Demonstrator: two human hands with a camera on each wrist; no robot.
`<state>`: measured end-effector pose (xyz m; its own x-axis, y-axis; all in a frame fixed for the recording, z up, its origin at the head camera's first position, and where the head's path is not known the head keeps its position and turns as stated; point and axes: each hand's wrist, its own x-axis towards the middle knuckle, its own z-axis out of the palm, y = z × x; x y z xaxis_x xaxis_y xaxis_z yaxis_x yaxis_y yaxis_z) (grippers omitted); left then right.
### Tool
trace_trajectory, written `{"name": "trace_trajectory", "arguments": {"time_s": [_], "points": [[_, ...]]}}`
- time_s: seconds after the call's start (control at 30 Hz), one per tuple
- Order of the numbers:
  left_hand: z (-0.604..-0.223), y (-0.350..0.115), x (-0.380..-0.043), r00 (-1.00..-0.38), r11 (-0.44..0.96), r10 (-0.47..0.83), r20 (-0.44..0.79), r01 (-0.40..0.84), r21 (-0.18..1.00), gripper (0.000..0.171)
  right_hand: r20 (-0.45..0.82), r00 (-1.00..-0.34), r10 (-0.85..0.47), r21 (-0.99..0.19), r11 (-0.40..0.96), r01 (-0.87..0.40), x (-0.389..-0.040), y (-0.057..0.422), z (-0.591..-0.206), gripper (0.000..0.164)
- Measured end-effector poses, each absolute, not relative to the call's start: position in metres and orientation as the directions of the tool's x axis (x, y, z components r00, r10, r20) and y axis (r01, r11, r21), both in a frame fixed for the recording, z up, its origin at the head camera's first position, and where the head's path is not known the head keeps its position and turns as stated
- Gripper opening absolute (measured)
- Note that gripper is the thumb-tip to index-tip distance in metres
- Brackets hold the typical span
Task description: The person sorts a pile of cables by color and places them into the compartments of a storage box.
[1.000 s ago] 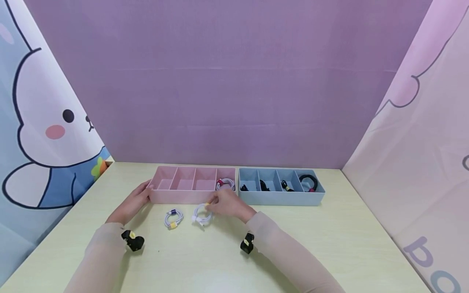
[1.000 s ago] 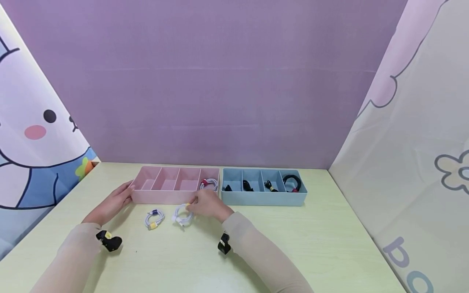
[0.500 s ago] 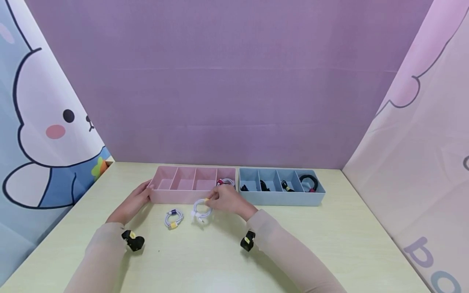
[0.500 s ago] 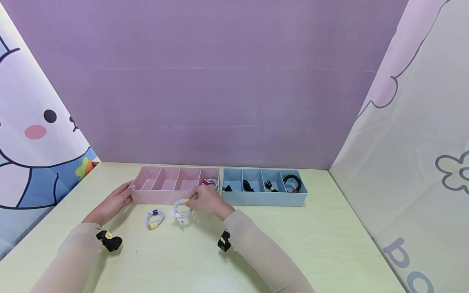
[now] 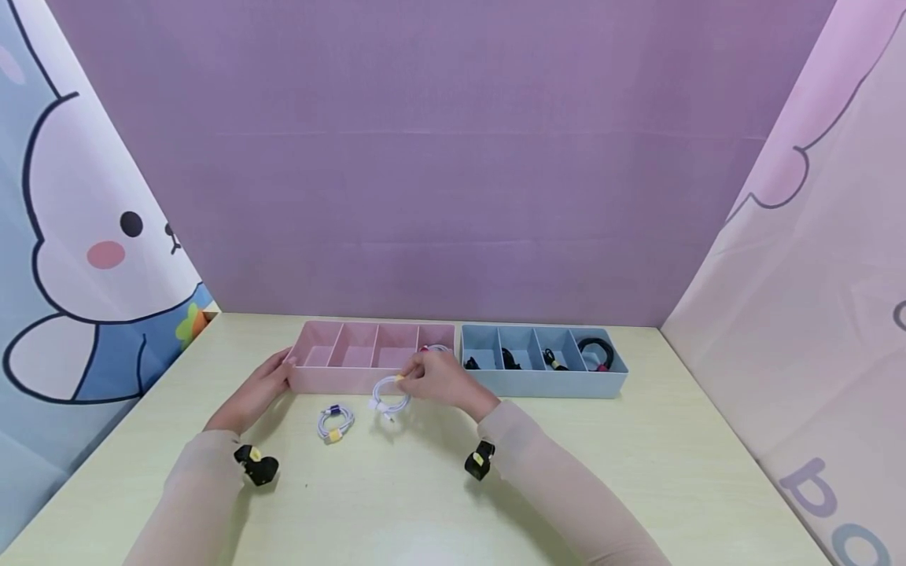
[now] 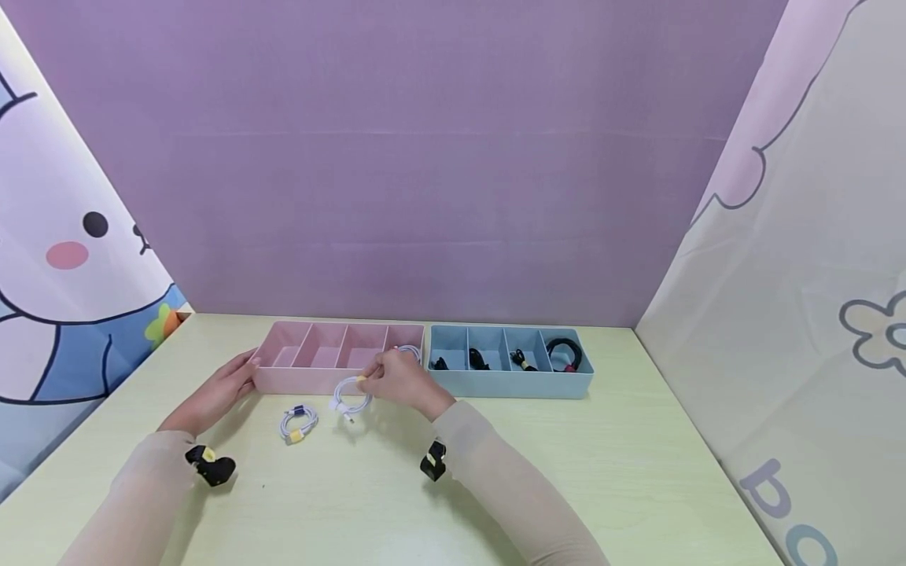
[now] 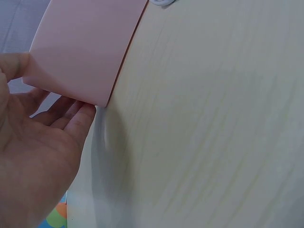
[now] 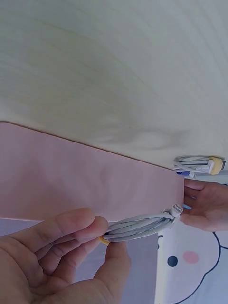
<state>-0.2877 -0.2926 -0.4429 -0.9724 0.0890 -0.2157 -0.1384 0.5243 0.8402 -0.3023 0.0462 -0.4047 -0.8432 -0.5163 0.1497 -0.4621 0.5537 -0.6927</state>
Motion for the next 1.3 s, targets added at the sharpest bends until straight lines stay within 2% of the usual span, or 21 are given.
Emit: {"name": "trace_trajectory", "arguments": {"time_s": [0.4,0.87,1.3], "points": [[-0.443,-0.293,-0.289,-0.975,0.527,0.088,-0.203,-0.127,0.84,0.084,0.203,-0.857,-0.473,-0.677,0.564,-0.472,-0.309,0.046,-0.395,0.011],[-0.446,-0.294,-0.291,-0.975,0.517,0.094,-0.203,-0.127,0.847,0.088,0.233,-0.868,-0.439,-0.723,0.518,-0.457,-0.316,0.044,-0.384,0.011],[-0.445,-0.294,-0.29,-0.974,0.514,0.087,-0.208,-0.135,0.847,0.09,0.172,-0.884,-0.435,-0.787,0.479,-0.389,-0.32,0.044,-0.379,0.014]]}}
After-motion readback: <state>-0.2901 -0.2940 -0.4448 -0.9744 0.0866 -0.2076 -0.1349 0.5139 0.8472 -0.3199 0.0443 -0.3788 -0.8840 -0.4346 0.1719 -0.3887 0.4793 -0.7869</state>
